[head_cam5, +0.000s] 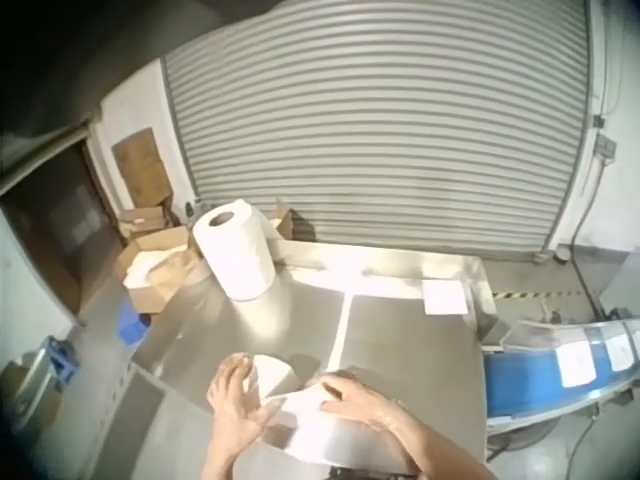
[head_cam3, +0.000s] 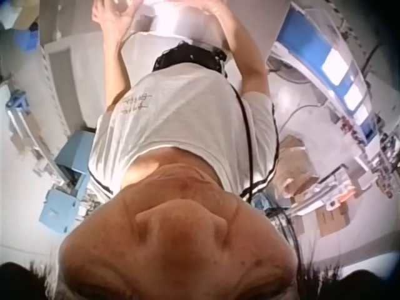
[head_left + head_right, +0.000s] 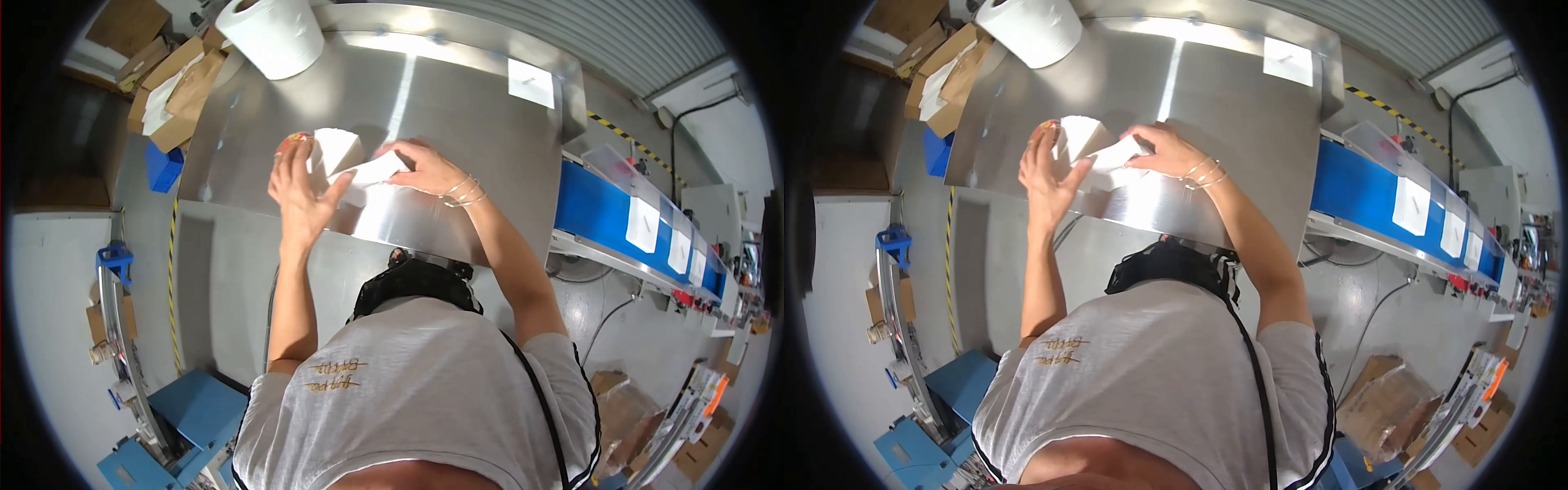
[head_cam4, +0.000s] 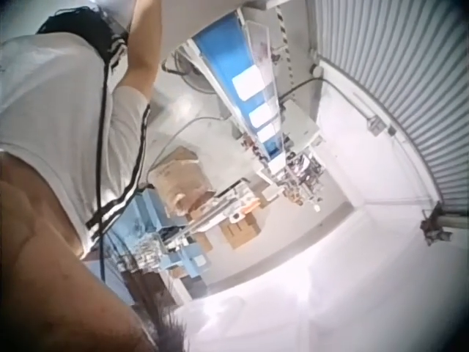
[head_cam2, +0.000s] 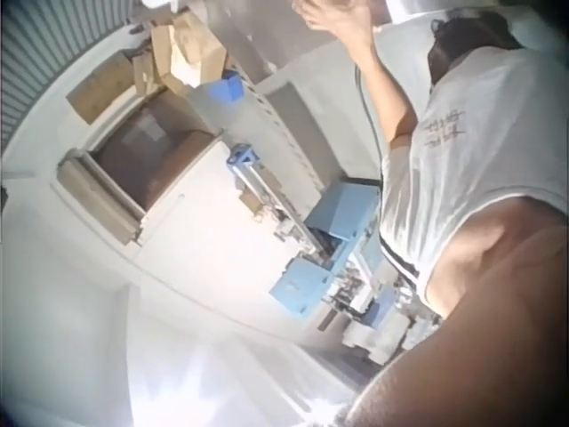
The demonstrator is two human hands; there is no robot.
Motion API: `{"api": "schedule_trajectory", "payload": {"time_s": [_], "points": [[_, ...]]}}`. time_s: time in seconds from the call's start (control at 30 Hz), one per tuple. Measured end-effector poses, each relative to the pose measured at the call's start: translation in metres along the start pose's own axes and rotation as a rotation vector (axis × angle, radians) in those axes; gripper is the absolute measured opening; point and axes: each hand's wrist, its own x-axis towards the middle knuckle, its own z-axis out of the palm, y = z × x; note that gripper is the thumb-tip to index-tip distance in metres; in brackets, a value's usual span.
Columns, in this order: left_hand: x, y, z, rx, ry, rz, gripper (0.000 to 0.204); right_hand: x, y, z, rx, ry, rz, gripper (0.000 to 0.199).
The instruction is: Transferring stacks of folded napkins from a production machine onto a packaging conveyor belt.
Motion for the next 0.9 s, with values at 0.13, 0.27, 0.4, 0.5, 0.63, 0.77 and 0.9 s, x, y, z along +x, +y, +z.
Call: {"api": "schedule_trajectory", "payload": {"time_s": [0.13, 0.27, 0.4, 0.5, 0.63, 0.77, 0.9], "points": [[0.007, -0.003, 0.004, -0.024, 0.017, 0.086, 0.038, -0.055, 0.016, -0.017, 0.72, 0.238, 0.28, 0.042], [-0.001, 0.028, 0.014, -0.054, -0.026, -0.057, 0.03, -0.13, 0.053, -0.061, 0.423, 0.434, 0.313, 0.033], [-0.011, 0.075, 0.046, -0.242, -0.102, 0.132, 0.033, -0.244, 0.165, -0.11, -0.27, 0.66, 0.456, 0.035], [-0.024, 0.137, 0.057, -0.3, -0.157, 0.211, 0.035, -0.295, 0.186, -0.167, -0.136, 0.795, 0.702, 0.045], [-0.039, 0.172, 0.074, -0.352, -0.229, 0.221, 0.035, -0.307, 0.148, -0.192, -1.147, 0.829, 0.932, 0.055], [-0.049, 0.176, 0.081, -0.314, -0.227, 0.293, 0.036, -0.275, 0.097, -0.178, -0.388, 0.82, 0.549, 0.048], [-0.058, 0.173, 0.087, -0.319, -0.184, 0.295, 0.035, -0.235, 0.046, -0.132, 0.132, 0.502, 0.357, 0.046]]}}
